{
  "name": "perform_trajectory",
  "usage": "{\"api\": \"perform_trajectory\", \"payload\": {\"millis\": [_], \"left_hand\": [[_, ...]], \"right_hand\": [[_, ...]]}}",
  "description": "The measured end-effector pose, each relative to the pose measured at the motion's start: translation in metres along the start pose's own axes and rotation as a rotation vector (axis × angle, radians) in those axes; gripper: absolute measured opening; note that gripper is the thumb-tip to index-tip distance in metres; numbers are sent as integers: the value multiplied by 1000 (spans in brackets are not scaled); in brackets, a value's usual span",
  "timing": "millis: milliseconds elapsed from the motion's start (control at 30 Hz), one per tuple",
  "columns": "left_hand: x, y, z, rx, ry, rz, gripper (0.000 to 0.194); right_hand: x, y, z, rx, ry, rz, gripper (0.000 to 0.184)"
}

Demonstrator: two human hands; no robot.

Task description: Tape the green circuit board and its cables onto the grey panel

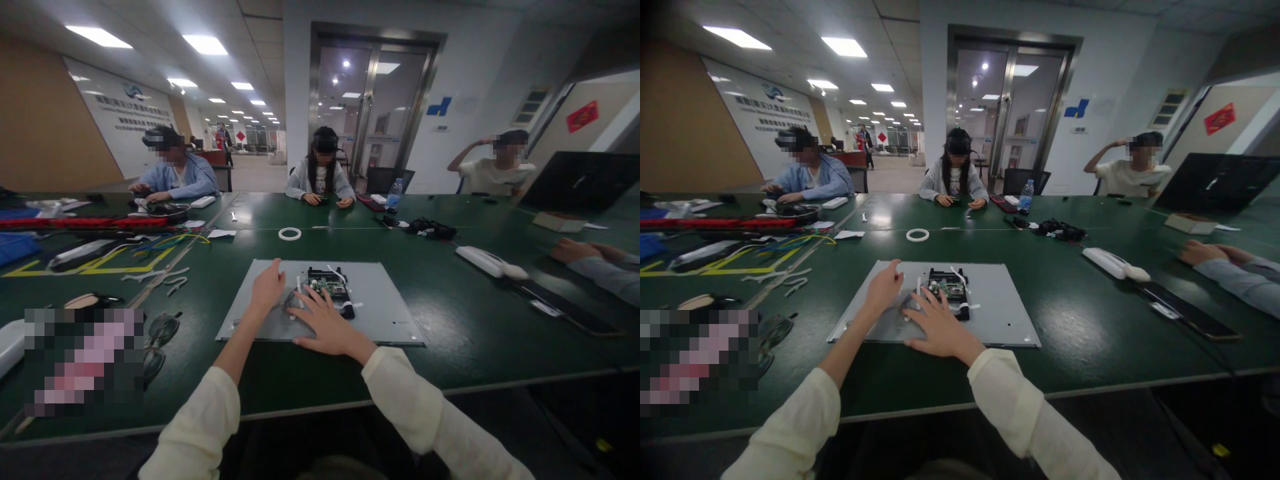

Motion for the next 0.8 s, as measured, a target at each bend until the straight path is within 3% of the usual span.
{"api": "perform_trajectory", "payload": {"millis": [333,533,800], "left_hand": [[-2,9,3,52,2,16,35],[-6,21,12,16,-26,39,31],[-7,13,12,-50,-62,9,31]], "right_hand": [[-5,8,47,-32,-245,23,71],[-10,17,95,-135,-438,126,70],[-24,30,177,-265,-752,197,67]]}}
Point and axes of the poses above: each hand's wrist, its own x-axis towards the middle knuckle, its own y-axis out of the back of the hand, z = x × y, the point moved 10 cm from there along x, towards the middle knuckle, and after that the axes turned 5 degrees about x, right-handed, at the moved point
